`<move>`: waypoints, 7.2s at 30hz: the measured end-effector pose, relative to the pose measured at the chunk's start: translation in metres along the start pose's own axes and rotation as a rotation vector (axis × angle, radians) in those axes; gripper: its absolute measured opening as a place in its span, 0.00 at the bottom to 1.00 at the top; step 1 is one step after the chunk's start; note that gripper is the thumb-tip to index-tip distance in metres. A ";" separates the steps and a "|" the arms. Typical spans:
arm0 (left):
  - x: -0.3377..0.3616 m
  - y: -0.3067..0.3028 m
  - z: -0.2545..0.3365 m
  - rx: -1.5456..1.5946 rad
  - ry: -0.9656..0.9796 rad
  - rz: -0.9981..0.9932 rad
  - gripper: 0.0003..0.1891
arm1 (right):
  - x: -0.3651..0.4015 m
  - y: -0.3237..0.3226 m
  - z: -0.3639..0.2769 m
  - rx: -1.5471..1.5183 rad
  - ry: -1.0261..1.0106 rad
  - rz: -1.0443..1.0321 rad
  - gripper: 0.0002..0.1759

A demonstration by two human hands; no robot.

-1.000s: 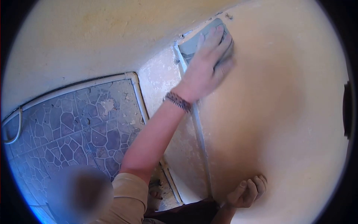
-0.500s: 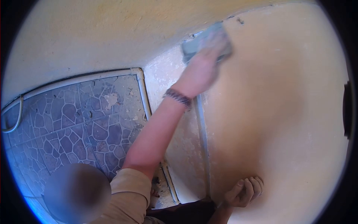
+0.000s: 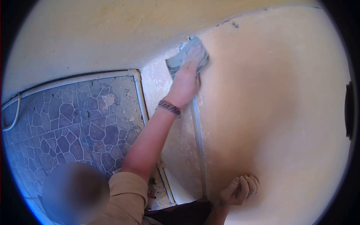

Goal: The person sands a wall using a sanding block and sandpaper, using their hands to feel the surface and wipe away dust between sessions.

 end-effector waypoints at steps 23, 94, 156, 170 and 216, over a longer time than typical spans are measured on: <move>-0.015 0.009 0.022 -0.182 -0.061 -0.041 0.35 | -0.004 0.001 -0.010 0.044 0.011 -0.020 0.04; 0.071 0.041 0.136 0.036 -0.095 -0.201 0.42 | -0.002 0.011 -0.012 0.079 0.092 -0.010 0.04; 0.031 0.025 0.017 0.202 -0.426 0.163 0.26 | 0.018 -0.015 0.012 -0.385 0.257 -0.204 0.11; 0.041 0.020 0.019 0.105 -0.345 0.317 0.22 | 0.016 -0.012 0.008 -0.426 0.283 -0.208 0.12; 0.227 0.073 0.178 0.270 -0.144 -0.356 0.29 | 0.020 -0.018 0.016 -0.447 0.286 -0.112 0.13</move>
Point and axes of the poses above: each hand's wrist, its own x-axis away from the middle knuckle, its own y-axis out of the palm, z = x × y, the point moved 6 cm from there along -x, towards the middle knuckle, and after that the axes turned 10 degrees about y, right-handed, at the moved point
